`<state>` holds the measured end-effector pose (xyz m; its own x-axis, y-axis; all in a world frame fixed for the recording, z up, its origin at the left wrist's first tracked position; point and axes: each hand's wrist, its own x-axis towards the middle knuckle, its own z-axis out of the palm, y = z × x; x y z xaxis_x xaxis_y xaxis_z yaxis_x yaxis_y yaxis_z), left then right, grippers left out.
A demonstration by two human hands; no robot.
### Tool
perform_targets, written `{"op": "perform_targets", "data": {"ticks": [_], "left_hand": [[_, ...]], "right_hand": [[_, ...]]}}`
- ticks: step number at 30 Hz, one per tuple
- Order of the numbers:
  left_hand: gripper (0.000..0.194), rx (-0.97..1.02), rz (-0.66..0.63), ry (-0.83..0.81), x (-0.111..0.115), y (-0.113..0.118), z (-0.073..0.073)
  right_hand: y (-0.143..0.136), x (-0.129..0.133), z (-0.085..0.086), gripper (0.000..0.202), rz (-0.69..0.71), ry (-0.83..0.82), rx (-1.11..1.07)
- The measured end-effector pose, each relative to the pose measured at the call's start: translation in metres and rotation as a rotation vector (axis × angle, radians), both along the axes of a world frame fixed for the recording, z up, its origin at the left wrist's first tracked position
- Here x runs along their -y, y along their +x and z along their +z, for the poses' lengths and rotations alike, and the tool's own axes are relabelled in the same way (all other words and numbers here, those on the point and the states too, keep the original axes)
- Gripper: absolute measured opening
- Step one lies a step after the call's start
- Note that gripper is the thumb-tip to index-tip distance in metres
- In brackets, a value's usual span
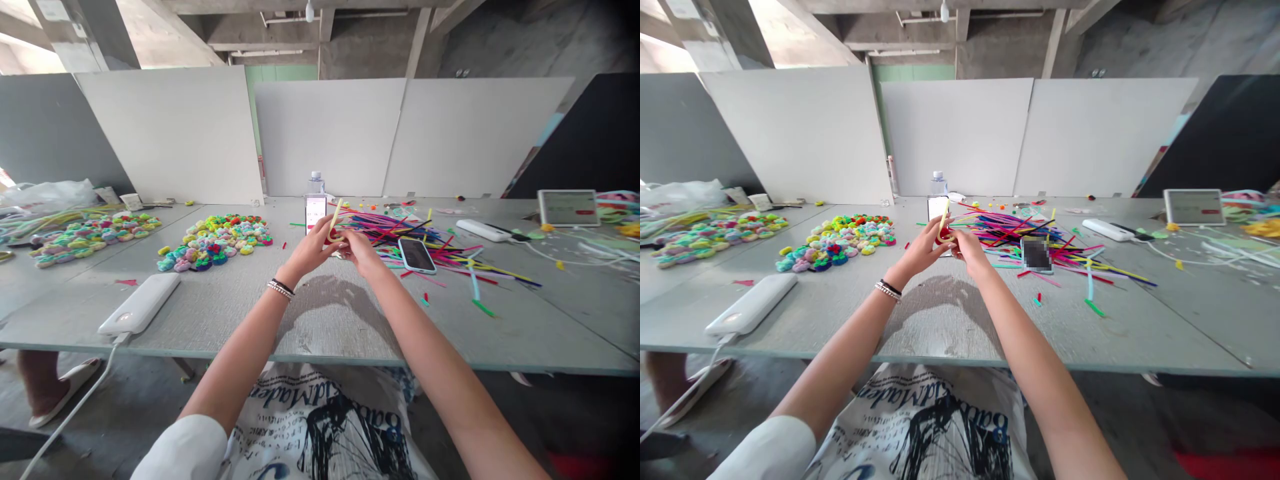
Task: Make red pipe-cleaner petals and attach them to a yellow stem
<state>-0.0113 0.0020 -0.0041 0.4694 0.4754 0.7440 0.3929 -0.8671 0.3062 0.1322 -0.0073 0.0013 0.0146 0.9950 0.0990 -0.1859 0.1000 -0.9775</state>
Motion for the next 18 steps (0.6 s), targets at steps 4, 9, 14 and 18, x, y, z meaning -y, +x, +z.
{"op": "perform_targets", "data": {"ticks": [4,9,14,18], "left_hand": [[0.029,0.112,-0.045,-0.004,0.0,0.005,0.0],[0.028,0.248,-0.08,-0.12,0.0,0.015,-0.002],[0.032,0.393,-0.189,-0.222,-0.002,0.023,-0.005],[0.032,0.452,-0.203,-0.254,-0.002,0.023,-0.004]], "right_hand": [[0.002,0.002,0.003,0.014,0.121,-0.032,-0.025],[0.005,0.004,0.004,0.013,0.205,-0.074,0.007],[0.005,0.007,0.006,0.024,0.203,-0.095,0.057],[0.008,0.011,0.008,0.023,0.216,-0.106,0.077]]}}
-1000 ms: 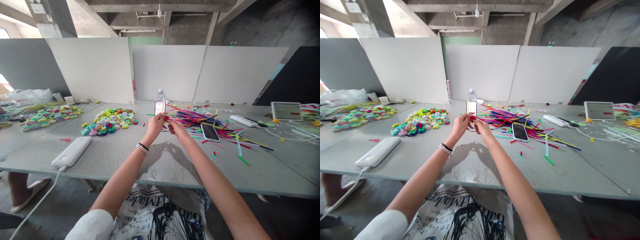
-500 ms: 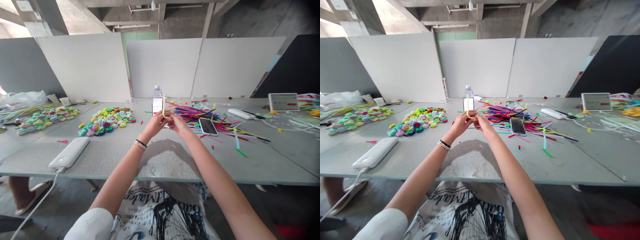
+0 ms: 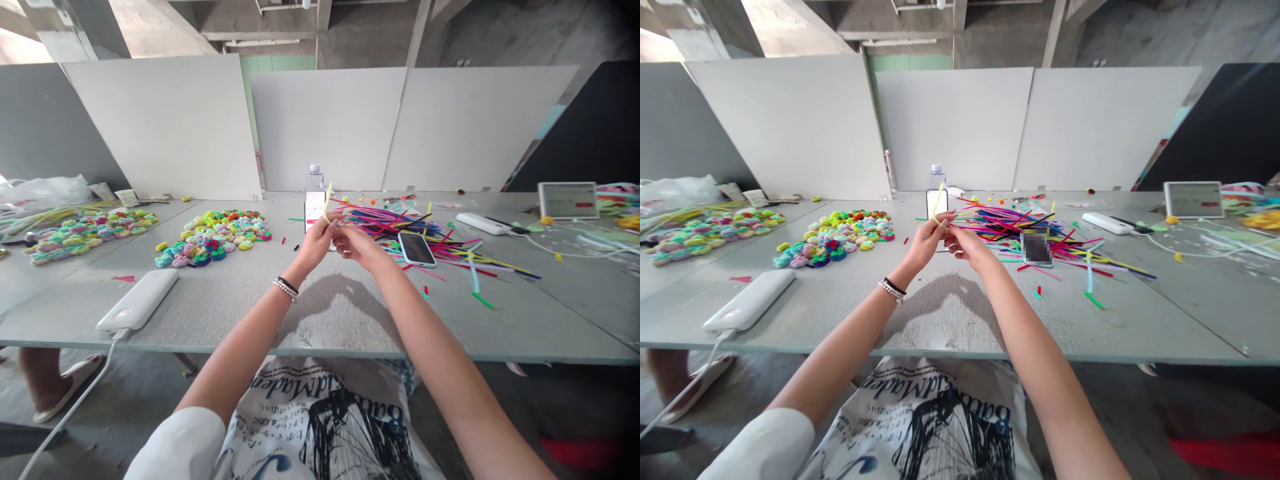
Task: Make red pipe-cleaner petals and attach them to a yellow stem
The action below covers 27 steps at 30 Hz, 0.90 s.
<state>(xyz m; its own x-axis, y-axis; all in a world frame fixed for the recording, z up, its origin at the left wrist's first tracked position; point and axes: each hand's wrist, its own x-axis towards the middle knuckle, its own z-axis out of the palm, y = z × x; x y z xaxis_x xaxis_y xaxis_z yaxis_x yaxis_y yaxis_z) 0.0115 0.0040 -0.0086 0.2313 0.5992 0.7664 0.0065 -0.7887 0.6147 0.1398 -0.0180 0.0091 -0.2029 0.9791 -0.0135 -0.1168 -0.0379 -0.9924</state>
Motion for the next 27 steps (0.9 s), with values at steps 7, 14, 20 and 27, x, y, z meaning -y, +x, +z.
{"op": "perform_targets", "data": {"ticks": [7,14,20,27], "left_hand": [[0.028,0.013,0.03,-0.064,-0.003,0.001,0.001],[0.031,0.222,-0.03,-0.5,-0.008,0.005,-0.007],[0.035,0.222,-0.101,-0.616,-0.007,0.001,-0.014],[0.035,0.271,0.091,-0.521,-0.015,0.005,-0.018]], "right_hand": [[0.002,-0.001,0.0,0.02,-0.016,0.05,-0.001],[-0.006,-0.009,-0.011,0.026,-0.199,0.246,0.16],[-0.005,-0.016,-0.017,0.026,-0.288,0.37,0.293],[-0.004,-0.013,-0.014,0.029,-0.254,0.348,0.371]]}}
